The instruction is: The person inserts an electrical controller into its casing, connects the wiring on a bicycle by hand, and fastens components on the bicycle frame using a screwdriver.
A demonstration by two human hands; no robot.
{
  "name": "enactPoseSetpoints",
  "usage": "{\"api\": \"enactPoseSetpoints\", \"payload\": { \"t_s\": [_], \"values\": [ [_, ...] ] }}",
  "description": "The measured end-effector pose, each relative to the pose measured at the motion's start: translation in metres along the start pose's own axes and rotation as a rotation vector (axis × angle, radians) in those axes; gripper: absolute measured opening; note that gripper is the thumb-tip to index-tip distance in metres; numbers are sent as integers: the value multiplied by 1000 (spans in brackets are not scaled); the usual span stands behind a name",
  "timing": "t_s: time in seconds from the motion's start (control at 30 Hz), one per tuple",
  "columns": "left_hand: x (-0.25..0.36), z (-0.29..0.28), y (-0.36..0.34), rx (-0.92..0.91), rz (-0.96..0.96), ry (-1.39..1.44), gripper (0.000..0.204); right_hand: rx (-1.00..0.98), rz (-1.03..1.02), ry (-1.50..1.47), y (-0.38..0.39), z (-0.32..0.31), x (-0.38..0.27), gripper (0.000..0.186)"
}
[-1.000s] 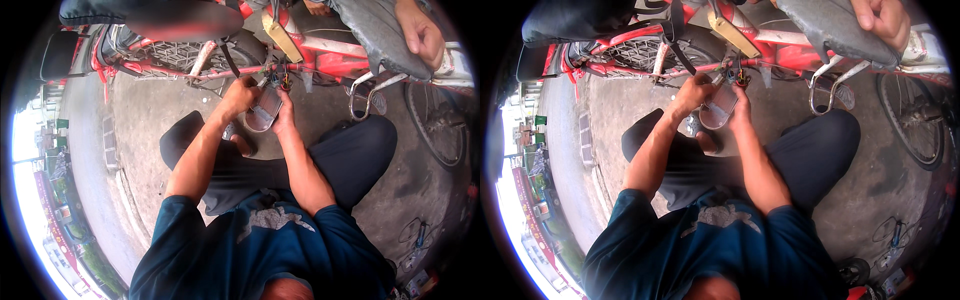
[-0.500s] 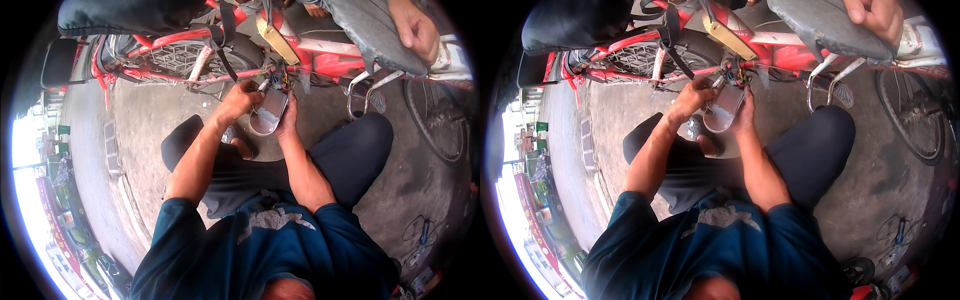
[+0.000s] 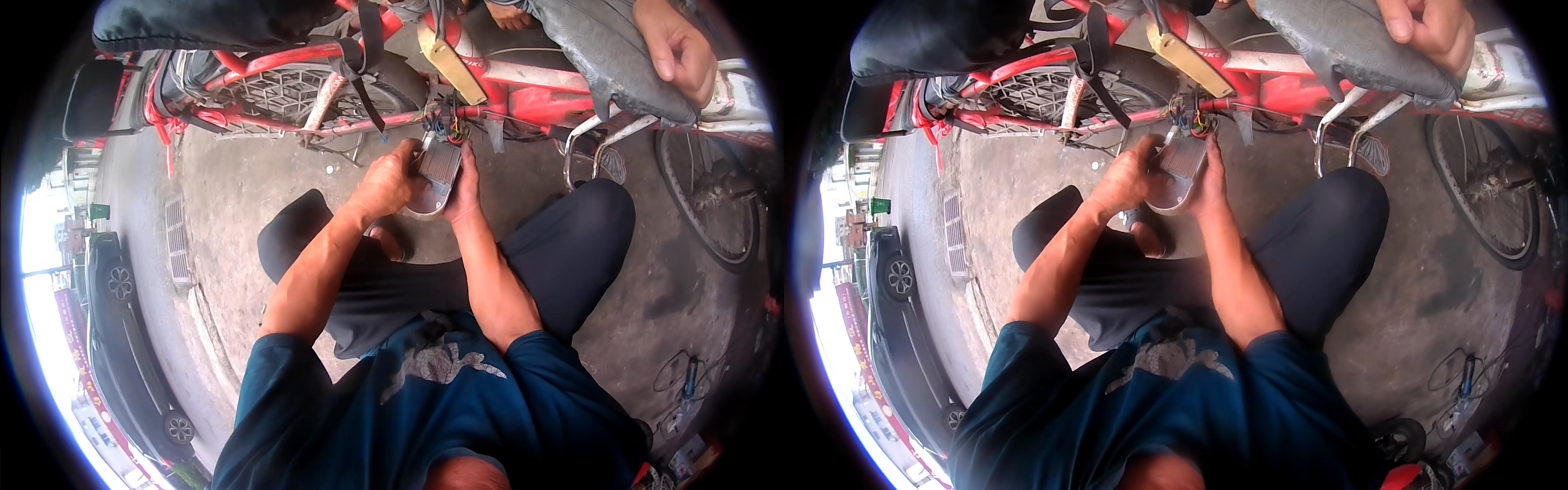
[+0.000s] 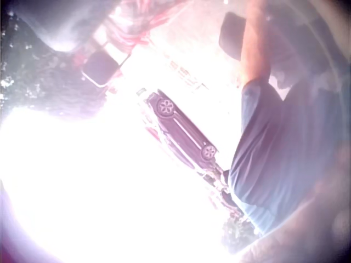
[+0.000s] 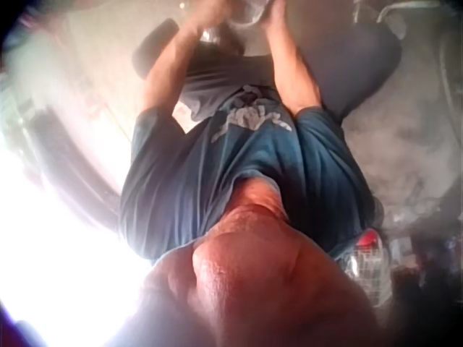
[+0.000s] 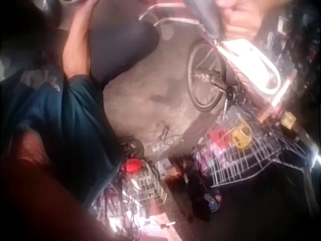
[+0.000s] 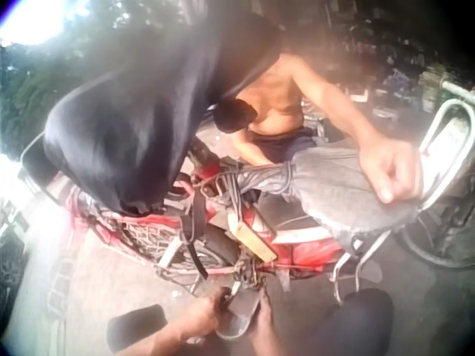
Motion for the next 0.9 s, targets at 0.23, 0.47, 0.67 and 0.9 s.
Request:
{"api": "enactPoseSetpoints", "payload": {
  "t_s": [0.23, 0.47, 0.67, 0.9],
  "values": [
    [5, -3, 0, 66, -43, 19, 46, 74, 27, 6, -4, -6, 1, 67],
    [-6, 6, -4, 116, -83, -139, 45, 155, -91, 186, -10, -11, -4, 64],
    [-7, 11, 6, 332, 21, -98, 47, 112, -75, 151, -7, -10, -6, 52],
    [-19, 22, 3, 329, -114, 61, 27, 104, -100, 246, -7, -9, -10, 54]
  ]
}}
Point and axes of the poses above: each hand's wrist, its own y-axis away from the middle knuckle, its own z-axis out of the palm, x = y × z, the point moved 5 cm from there along -y, towards the middle knuckle, and after that the axes turned 12 degrees about -y, right-handed, at the moved point
